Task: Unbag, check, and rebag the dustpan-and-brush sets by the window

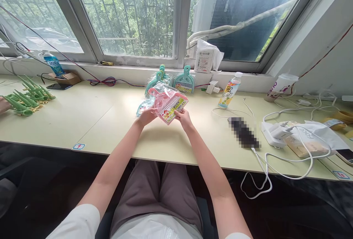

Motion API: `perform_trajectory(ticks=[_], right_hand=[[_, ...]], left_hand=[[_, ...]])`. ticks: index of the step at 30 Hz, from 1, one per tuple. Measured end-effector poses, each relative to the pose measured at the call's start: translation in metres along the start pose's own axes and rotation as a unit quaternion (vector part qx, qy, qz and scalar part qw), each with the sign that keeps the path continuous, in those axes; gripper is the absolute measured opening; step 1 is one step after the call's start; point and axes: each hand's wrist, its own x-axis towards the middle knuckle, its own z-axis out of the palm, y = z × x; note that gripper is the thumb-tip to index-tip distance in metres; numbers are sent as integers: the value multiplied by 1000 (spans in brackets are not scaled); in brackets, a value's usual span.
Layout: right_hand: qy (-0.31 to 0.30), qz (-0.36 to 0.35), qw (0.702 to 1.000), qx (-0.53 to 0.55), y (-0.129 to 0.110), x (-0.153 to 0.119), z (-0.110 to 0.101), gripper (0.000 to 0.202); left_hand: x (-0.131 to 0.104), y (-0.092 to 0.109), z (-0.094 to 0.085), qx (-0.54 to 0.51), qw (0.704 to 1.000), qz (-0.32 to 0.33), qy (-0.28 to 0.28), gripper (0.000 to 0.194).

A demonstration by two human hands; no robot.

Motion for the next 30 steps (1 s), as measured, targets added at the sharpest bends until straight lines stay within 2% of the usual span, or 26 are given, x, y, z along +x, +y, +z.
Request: perform_trajectory(ticks=[5, 11, 16, 20, 22, 24, 27, 30], right_hand=[[-5, 9, 1000, -9, 0, 1, 0, 41], [42, -14, 999, 4, 2, 1, 0, 37], [42, -8, 999, -3, 2, 0, 2, 33], [52, -11, 998, -14, -1, 0, 1, 33], [54, -20, 998, -13, -2, 0, 0, 33], [56, -28, 998, -6, -3, -1, 0, 35], [70, -36, 997, 14, -1, -1, 1, 36], [87, -29, 995, 27, 2, 0, 2, 34]], left_hand=[[0, -6, 4, 31, 999, -28, 33, 38], [-1, -15, 17, 73, 996, -58, -11, 41], [1, -19, 17, 96, 995, -30, -4, 38], [-2, -19, 22, 112, 993, -45, -1, 44], [-4, -19, 26, 117, 991, -62, -21, 50], [-5, -19, 29, 121, 987, -83, -64, 52], [-3, -20, 29, 113, 980, -117, -118, 49], [2, -22, 25, 92, 989, -87, -83, 43]])
